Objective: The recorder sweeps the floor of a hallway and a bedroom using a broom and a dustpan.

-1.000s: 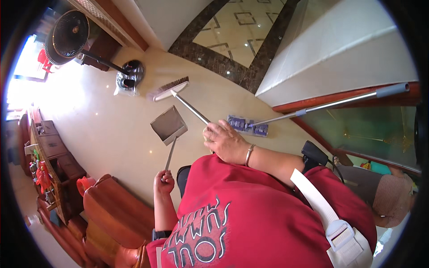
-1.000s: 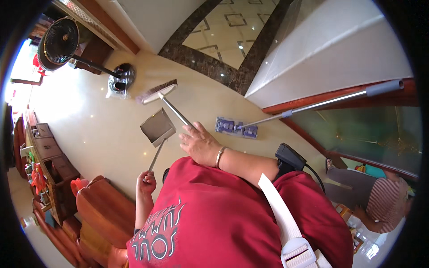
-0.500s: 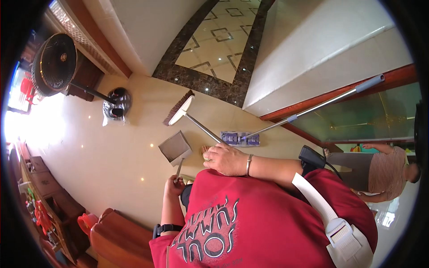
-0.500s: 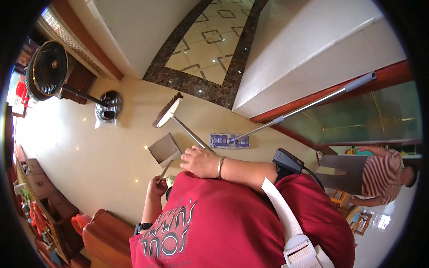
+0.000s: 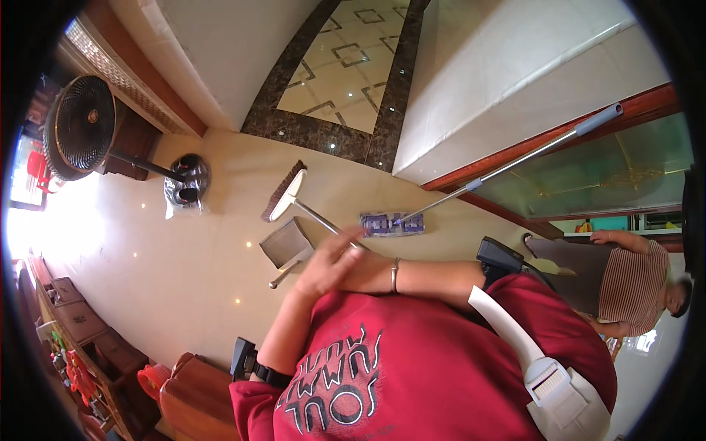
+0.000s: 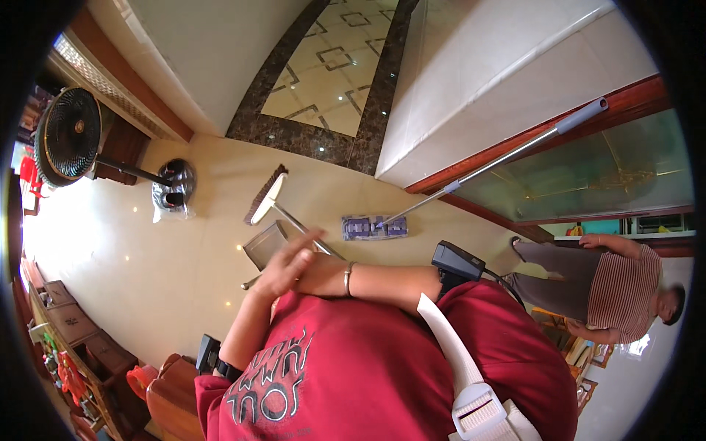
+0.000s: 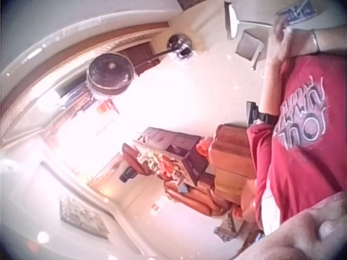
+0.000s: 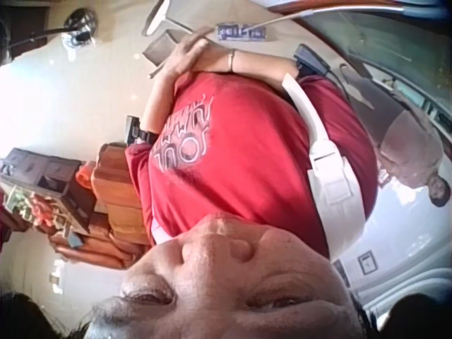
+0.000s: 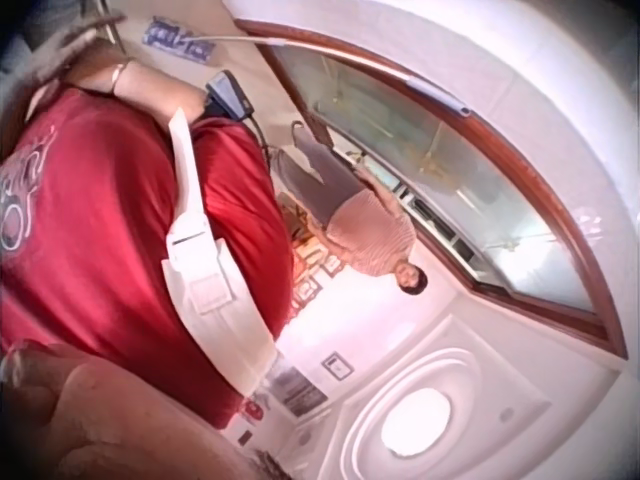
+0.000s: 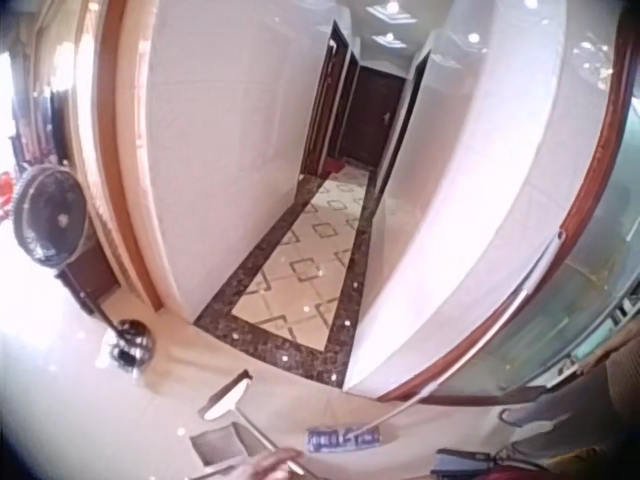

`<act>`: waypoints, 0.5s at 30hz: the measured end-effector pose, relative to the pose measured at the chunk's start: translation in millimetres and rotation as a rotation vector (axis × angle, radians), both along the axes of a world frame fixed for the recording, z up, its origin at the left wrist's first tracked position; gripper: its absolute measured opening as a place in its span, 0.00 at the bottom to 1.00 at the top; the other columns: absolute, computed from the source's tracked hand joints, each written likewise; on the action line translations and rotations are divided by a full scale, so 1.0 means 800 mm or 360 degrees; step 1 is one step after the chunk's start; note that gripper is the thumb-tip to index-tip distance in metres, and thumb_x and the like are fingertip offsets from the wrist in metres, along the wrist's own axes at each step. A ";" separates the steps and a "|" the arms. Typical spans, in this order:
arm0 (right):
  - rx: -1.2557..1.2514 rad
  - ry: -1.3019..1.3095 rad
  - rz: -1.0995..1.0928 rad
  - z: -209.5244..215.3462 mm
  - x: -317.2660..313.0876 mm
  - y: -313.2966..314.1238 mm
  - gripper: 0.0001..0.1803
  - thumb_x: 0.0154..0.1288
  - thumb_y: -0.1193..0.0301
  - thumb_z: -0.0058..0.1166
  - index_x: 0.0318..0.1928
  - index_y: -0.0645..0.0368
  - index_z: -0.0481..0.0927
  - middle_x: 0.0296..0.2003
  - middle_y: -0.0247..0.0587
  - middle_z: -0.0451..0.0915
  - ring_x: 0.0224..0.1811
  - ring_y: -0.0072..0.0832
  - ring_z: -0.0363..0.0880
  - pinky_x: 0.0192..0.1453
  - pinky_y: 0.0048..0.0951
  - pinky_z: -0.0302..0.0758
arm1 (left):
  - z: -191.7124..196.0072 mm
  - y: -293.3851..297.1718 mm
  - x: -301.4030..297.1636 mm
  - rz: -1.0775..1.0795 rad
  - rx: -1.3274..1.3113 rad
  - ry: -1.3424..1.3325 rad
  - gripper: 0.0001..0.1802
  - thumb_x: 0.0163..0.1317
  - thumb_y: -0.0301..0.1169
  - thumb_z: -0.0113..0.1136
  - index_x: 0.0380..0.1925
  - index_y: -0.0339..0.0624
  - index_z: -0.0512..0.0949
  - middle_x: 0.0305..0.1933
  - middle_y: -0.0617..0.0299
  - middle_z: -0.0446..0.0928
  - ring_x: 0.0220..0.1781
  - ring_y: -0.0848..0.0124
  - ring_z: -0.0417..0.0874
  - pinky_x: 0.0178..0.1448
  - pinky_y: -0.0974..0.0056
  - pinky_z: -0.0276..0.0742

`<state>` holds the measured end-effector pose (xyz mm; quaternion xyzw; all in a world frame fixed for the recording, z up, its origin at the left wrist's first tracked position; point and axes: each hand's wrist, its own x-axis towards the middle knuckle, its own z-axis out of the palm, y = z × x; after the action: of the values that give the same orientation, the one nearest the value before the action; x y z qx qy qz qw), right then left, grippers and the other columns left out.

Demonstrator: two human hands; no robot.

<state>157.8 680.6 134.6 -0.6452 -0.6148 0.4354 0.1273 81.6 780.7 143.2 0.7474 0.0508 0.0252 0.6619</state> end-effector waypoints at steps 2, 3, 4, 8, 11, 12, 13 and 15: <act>0.0600 -0.0134 -0.0320 -0.080 -0.008 -0.036 0.17 0.53 0.66 0.38 0.39 0.65 0.64 0.38 0.53 0.67 0.41 0.34 0.66 0.46 0.31 0.62 | -0.007 -0.017 0.013 -0.0454 0.0032 0.0360 0.26 0.55 0.50 0.36 0.44 0.41 0.65 0.44 0.51 0.68 0.48 0.59 0.67 0.51 0.64 0.59; 0.0367 0.0027 -0.0199 -0.072 -0.003 -0.029 0.16 0.53 0.65 0.36 0.38 0.63 0.67 0.37 0.50 0.70 0.40 0.35 0.68 0.45 0.30 0.63 | -0.022 -0.019 0.008 -0.0382 -0.0058 0.0415 0.28 0.55 0.51 0.34 0.42 0.37 0.66 0.40 0.49 0.70 0.44 0.59 0.70 0.49 0.64 0.62; 0.0132 0.0170 -0.0087 -0.059 0.001 -0.024 0.17 0.53 0.64 0.35 0.37 0.61 0.70 0.35 0.47 0.72 0.38 0.36 0.70 0.45 0.30 0.65 | -0.024 -0.018 0.008 -0.0375 -0.0049 0.0404 0.28 0.55 0.51 0.34 0.42 0.37 0.66 0.40 0.49 0.70 0.44 0.59 0.70 0.49 0.64 0.62; -0.0068 0.0181 0.0111 -0.043 0.015 -0.018 0.18 0.53 0.62 0.34 0.40 0.60 0.69 0.37 0.47 0.71 0.40 0.34 0.69 0.45 0.30 0.64 | -0.034 -0.017 0.016 -0.0315 -0.0170 0.0457 0.30 0.56 0.51 0.33 0.38 0.32 0.68 0.37 0.48 0.71 0.41 0.62 0.71 0.48 0.66 0.63; 0.0084 0.0260 0.0158 -0.039 0.022 -0.016 0.18 0.54 0.63 0.34 0.39 0.60 0.69 0.37 0.47 0.71 0.40 0.34 0.69 0.45 0.30 0.64 | -0.032 -0.017 0.020 -0.0218 -0.0364 0.0466 0.28 0.56 0.49 0.34 0.37 0.33 0.69 0.35 0.50 0.72 0.39 0.63 0.71 0.47 0.66 0.63; 0.0128 0.0287 0.0177 -0.039 0.024 -0.014 0.18 0.54 0.63 0.34 0.39 0.61 0.69 0.37 0.47 0.71 0.40 0.34 0.69 0.45 0.30 0.64 | -0.029 -0.016 0.024 -0.0217 -0.0437 0.0464 0.27 0.56 0.49 0.35 0.36 0.33 0.69 0.35 0.52 0.72 0.39 0.65 0.71 0.47 0.66 0.63; 0.0170 0.0315 0.0192 -0.038 0.027 -0.013 0.17 0.54 0.63 0.34 0.39 0.61 0.69 0.37 0.47 0.71 0.41 0.34 0.69 0.45 0.30 0.64 | -0.026 -0.015 0.026 -0.0217 -0.0508 0.0461 0.27 0.56 0.49 0.35 0.36 0.33 0.69 0.34 0.53 0.72 0.39 0.66 0.71 0.47 0.66 0.63; 0.0245 0.0366 0.0235 -0.033 0.031 -0.011 0.17 0.54 0.64 0.34 0.38 0.61 0.70 0.37 0.47 0.71 0.41 0.35 0.69 0.45 0.30 0.64 | -0.035 -0.013 0.031 -0.0260 -0.0660 0.0441 0.27 0.56 0.48 0.36 0.37 0.32 0.69 0.35 0.53 0.72 0.39 0.67 0.71 0.47 0.66 0.63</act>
<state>182.3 671.5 107.9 -0.5325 -0.6735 0.4660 0.2136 106.2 770.0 114.9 0.5937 0.0846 -0.1418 0.7875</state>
